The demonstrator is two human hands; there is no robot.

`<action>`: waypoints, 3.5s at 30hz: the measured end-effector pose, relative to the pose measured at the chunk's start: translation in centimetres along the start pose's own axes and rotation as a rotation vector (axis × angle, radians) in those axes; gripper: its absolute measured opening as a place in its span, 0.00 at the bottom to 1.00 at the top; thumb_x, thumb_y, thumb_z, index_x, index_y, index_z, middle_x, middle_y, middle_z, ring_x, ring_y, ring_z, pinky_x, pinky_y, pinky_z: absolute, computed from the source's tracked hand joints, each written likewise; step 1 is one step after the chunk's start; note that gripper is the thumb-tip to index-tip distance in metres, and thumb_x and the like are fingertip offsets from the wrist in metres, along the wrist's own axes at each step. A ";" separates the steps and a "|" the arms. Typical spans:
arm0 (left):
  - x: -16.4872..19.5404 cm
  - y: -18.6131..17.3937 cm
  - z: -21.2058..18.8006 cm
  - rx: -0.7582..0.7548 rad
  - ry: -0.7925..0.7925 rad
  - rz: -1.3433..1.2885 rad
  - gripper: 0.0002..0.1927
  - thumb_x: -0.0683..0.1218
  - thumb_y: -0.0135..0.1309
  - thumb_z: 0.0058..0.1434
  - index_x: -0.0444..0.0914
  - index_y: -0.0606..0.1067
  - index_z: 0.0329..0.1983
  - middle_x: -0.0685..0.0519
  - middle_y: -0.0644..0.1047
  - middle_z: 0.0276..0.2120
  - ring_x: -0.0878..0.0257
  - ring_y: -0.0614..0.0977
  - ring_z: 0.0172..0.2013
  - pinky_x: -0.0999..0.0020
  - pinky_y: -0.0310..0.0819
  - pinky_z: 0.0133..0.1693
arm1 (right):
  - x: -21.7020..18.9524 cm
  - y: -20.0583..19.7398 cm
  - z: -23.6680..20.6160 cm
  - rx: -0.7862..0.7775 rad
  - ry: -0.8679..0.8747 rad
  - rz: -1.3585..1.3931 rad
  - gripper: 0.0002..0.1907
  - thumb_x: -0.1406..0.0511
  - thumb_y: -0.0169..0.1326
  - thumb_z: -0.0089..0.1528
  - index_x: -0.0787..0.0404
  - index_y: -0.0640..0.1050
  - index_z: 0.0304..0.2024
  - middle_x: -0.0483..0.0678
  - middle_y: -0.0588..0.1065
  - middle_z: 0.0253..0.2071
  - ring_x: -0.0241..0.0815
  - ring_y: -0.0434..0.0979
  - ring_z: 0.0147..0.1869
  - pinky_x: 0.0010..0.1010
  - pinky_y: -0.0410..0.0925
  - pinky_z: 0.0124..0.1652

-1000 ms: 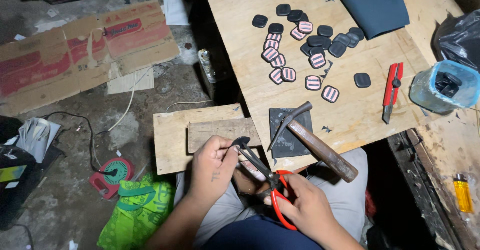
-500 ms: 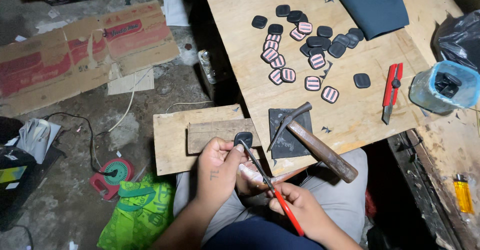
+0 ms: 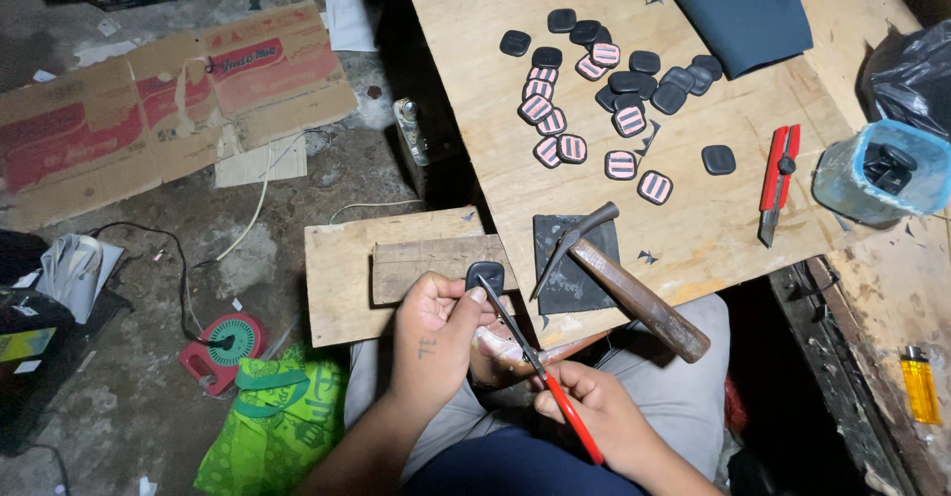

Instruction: The person repeatedly picks small black rubber pieces from a wooden table, trims their edges with red-handled scissors, and then uses a hammer to press and shape them on a small wooden block. Finished pieces are placed back on the table among others.

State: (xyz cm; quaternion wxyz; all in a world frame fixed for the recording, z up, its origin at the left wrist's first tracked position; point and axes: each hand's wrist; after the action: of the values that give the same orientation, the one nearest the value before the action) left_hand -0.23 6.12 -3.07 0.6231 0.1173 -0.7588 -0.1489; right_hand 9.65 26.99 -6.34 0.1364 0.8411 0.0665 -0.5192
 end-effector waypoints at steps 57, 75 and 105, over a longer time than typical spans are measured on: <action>4.4 5.8 -7.1 -0.127 0.205 0.487 0.12 0.34 0.56 0.60 0.32 0.76 0.48 0.53 0.78 0.33 0.71 0.78 0.29 0.77 0.75 0.31 | -11.4 2.5 -1.4 0.443 -0.582 -0.606 0.15 0.68 0.55 0.62 0.65 0.80 0.50 0.54 0.82 0.44 0.44 0.84 0.47 0.30 0.74 0.47; 6.6 3.7 -6.4 -0.287 0.320 0.769 0.18 0.36 0.57 0.56 0.36 0.74 0.51 0.49 0.80 0.34 0.66 0.82 0.34 0.73 0.76 0.38 | -11.1 2.5 -1.9 0.270 -0.490 -0.536 0.10 0.71 0.59 0.60 0.64 0.81 0.45 0.49 0.81 0.41 0.40 0.83 0.43 0.27 0.74 0.43; 3.5 1.6 -2.9 -0.050 -0.132 0.043 0.09 0.34 0.53 0.61 0.26 0.74 0.44 0.48 0.81 0.32 0.68 0.82 0.31 0.74 0.77 0.33 | -12.8 1.5 -4.0 0.237 -0.761 -0.957 0.19 0.64 0.57 0.59 0.61 0.76 0.52 0.51 0.72 0.33 0.50 0.76 0.37 0.38 0.69 0.35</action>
State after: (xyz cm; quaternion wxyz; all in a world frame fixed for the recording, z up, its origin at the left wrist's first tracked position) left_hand 1.95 6.10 1.25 0.5776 0.0755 -0.7966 -0.1616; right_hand 7.68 27.17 6.97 -0.1917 0.4834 0.3248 -0.7900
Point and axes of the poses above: each hand's wrist, its own z-axis towards the middle knuckle, its own y-axis out of the palm, x = y × z
